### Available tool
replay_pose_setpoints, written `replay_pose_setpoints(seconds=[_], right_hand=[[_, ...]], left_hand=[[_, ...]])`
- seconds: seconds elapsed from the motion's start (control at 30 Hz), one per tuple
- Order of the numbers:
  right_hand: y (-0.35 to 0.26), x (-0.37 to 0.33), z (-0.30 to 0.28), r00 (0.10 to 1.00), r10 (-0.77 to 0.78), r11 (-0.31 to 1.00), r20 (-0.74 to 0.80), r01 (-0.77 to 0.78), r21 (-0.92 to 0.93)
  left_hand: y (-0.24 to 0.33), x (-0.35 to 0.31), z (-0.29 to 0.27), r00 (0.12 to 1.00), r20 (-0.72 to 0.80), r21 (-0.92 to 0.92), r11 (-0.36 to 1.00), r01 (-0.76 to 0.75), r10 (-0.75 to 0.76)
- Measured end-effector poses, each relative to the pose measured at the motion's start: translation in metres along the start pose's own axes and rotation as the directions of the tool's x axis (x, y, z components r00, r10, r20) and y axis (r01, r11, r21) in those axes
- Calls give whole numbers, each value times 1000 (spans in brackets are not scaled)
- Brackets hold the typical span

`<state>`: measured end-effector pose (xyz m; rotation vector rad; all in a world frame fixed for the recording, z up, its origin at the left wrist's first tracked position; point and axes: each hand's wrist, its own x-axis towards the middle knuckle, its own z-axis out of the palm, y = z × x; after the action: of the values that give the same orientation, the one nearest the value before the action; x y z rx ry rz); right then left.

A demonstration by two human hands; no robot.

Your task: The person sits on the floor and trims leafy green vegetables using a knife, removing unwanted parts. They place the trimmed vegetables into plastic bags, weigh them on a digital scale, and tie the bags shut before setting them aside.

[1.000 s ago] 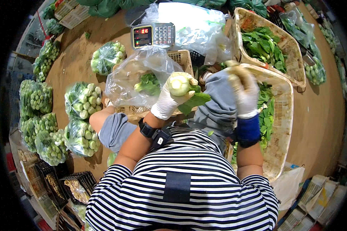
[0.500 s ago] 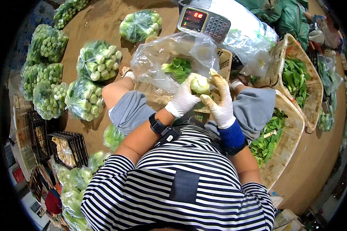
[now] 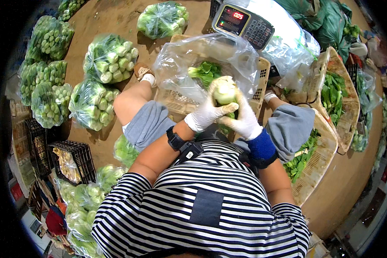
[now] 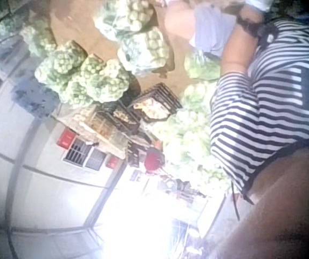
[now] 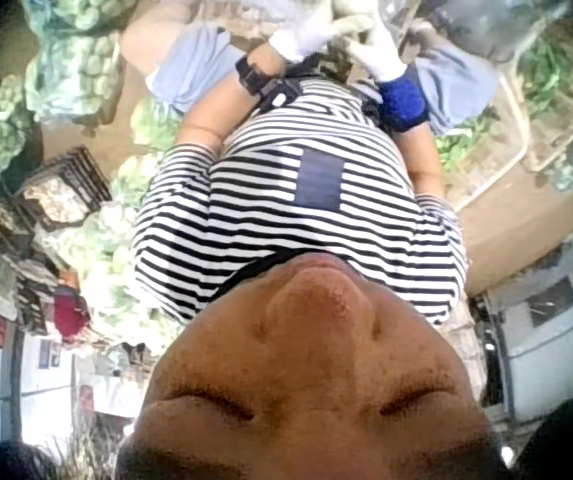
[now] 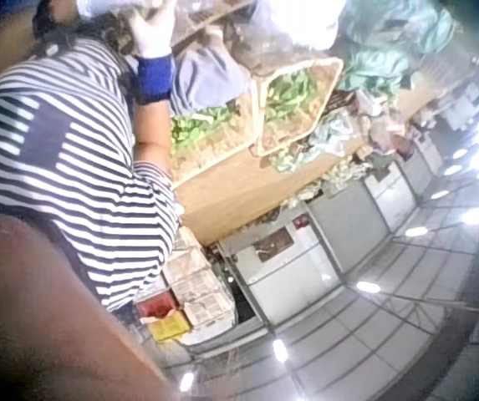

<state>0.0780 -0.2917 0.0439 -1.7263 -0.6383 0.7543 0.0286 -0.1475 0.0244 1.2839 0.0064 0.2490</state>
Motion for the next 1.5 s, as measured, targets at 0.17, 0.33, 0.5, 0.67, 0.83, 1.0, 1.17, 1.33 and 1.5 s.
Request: replay_pose_setpoints(seconds=[0.17, 0.33, 0.5, 0.67, 0.83, 1.0, 1.17, 1.33, 1.5], right_hand=[[-14, 26, -20, 986, -25, 999, -167, 32, 40], [-67, 109, -14, 980, -194, 740, -55, 109, -664], [27, 199, 41, 894, 382, 413, 234, 61, -909], [164, 211, 82, 822, 451, 659, 348, -44, -751], [211, 194, 90, 845, 397, 805, 357, -133, -579], [198, 200, 79, 842, 434, 823, 321, -225, -522], [211, 214, 68, 790, 460, 845, 406, -249, -473], [187, 214, 75, 818, 513, 634, 261, -156, -758], [181, 209, 109, 952, 285, 234, 111, 43, -971]], left_hand=[[4, 5, -40, 890, -357, 483, 872, -84, 284], [-34, 4, -129, 428, -894, 9, 949, 316, -134], [-61, 4, -161, 378, -678, -456, 763, 457, -631], [-72, 5, -171, 486, -540, -673, 699, 240, -687], [-39, 1, -170, 502, -707, -538, 840, 74, -498], [3, 8, -173, 611, -729, -223, 950, 217, -310], [68, 33, -179, 631, -544, -595, 785, 176, -554], [81, 52, -178, 654, -538, -716, 697, -22, -532], [71, 52, -165, 586, -559, -754, 653, -65, -587]])
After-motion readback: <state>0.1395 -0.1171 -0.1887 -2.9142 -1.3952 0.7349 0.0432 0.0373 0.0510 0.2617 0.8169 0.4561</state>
